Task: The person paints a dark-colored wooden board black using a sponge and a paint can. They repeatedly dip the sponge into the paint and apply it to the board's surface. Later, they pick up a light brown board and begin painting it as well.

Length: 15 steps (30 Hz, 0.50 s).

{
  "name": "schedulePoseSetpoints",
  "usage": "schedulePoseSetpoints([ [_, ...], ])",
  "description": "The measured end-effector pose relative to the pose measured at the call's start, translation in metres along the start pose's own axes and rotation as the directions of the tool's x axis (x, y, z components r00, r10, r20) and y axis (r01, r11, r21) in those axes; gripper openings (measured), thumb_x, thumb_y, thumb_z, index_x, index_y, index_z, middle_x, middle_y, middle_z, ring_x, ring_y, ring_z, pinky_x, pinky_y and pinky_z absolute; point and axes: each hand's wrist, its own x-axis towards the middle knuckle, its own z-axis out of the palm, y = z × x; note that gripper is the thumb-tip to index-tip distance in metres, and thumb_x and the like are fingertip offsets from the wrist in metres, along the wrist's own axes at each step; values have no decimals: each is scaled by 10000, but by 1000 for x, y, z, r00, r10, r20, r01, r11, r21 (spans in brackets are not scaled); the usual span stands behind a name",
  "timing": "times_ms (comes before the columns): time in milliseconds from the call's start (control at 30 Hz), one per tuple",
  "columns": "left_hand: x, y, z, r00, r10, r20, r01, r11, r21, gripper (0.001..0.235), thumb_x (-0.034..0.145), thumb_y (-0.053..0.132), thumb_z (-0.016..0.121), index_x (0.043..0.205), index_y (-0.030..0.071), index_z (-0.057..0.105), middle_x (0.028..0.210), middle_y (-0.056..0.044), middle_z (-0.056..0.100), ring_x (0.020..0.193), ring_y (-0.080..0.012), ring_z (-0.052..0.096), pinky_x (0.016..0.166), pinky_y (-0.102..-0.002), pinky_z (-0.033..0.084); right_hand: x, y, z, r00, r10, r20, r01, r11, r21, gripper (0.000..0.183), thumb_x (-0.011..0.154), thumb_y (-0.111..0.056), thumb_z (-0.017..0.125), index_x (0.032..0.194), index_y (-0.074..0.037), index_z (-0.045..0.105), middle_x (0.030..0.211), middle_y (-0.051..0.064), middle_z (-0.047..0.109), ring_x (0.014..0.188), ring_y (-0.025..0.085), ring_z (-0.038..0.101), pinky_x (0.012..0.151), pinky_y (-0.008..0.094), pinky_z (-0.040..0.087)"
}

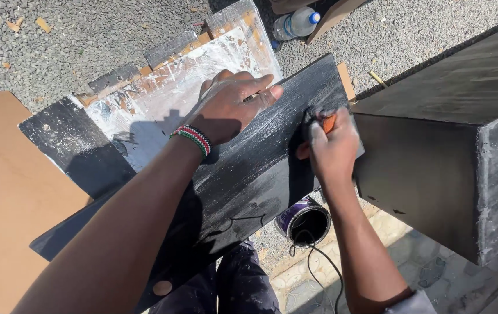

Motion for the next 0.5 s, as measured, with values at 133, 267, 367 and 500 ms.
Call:
schedulePoseSetpoints([
  [133,-5,39,-3,990,-125,61,121,991,64,1304,734,1050,84,1596,386,802,1392,1,629,1517,-335,445,1234,-583,202,-193,-95,45,854,-305,421,306,950,68,275,977,-111,797,1047,-180,540,812,3,620,621,236,617,520,462,536],
  [267,5,19,7,996,-89,29,89,996,7,1119,868,998,178,1329,245,867,1184,-31,586,1275,-286,565,1166,-543,313,-165,-63,33,795,-535,286,560,828,-8,198,909,3,798,971,-116,652,853,114,607,728,357,632,523,511,487],
  [367,-2,25,6,998,-58,-32,59,998,0,960,966,950,289,1306,279,885,1190,-12,615,1262,-279,565,1153,-525,313,-53,13,8,924,-363,122,382,898,-218,226,896,-70,764,1038,-142,605,990,101,648,867,392,672,620,571,501],
  [500,-5,30,8,992,-103,-69,110,989,103,896,1009,913,299,1442,411,902,1298,74,600,1348,-268,435,1190,-515,203,110,127,-57,997,-65,-51,60,993,-103,77,985,-131,742,1041,-165,781,932,63,822,848,319,730,755,488,543],
])
